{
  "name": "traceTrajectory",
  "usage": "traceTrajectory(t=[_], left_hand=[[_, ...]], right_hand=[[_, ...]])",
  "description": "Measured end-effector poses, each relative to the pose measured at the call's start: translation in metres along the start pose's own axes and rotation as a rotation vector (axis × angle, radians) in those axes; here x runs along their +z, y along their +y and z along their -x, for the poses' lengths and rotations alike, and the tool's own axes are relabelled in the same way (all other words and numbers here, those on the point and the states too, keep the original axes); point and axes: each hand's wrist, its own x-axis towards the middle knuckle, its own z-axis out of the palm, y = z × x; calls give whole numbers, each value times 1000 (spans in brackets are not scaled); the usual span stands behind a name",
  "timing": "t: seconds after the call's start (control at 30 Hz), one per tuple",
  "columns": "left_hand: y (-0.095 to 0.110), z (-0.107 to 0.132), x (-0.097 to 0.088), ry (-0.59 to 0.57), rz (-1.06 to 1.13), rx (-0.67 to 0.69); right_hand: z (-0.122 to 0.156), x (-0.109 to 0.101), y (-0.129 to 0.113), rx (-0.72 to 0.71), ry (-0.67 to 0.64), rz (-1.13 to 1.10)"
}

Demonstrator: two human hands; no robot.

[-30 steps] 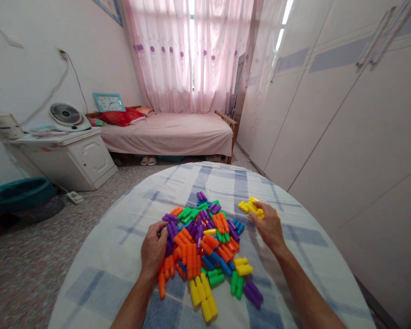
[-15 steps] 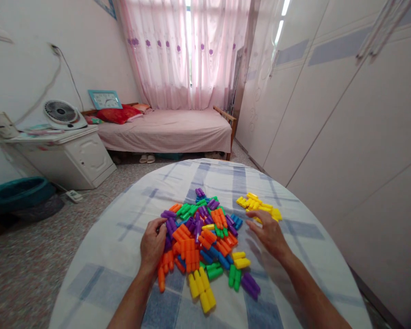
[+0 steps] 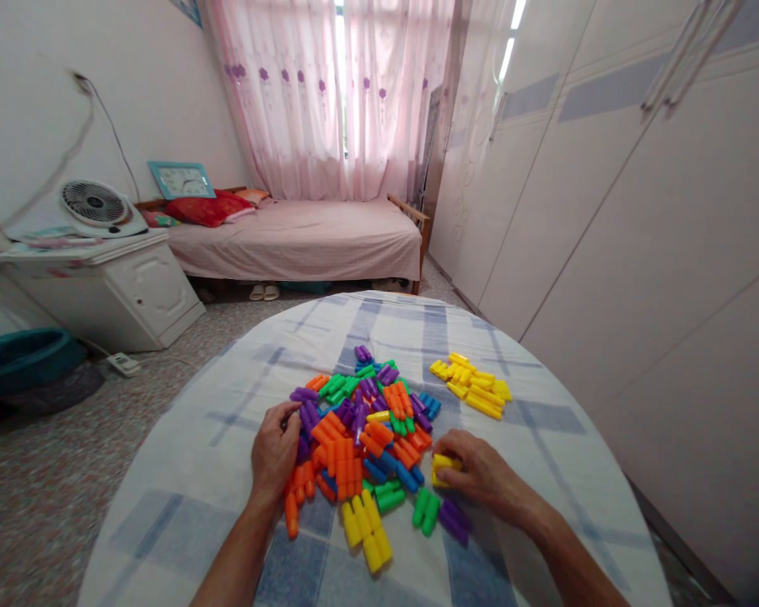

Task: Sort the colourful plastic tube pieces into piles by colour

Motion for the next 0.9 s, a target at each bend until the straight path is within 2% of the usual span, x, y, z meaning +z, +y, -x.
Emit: traceTrajectory(t=[0.07, 0.23, 0.33, 0.43, 0.57, 0.7, 0.77, 0.9], left_hand=[[0, 0, 0, 0, -2, -2], [0, -1, 1, 0, -13, -1], [0, -1, 1, 8, -16, 1], [1, 0, 1, 20, -7, 1], [4, 1, 0, 20, 7, -6], [4, 1, -1, 8, 15, -21], [4, 1, -1, 3, 16, -24], [4, 1, 0, 2, 12, -24]], right_hand=[[-6, -8, 9, 22, 85, -19], [-37, -36, 48, 183, 513, 212], [-58, -50, 67, 234, 592, 314], [-72, -57, 76, 241, 618, 360], [-75, -49, 59, 150, 613, 374], [-73, -19, 15, -216, 427, 188], [-73, 0, -6, -327, 321, 131], [-76, 25, -27, -301, 198, 195]])
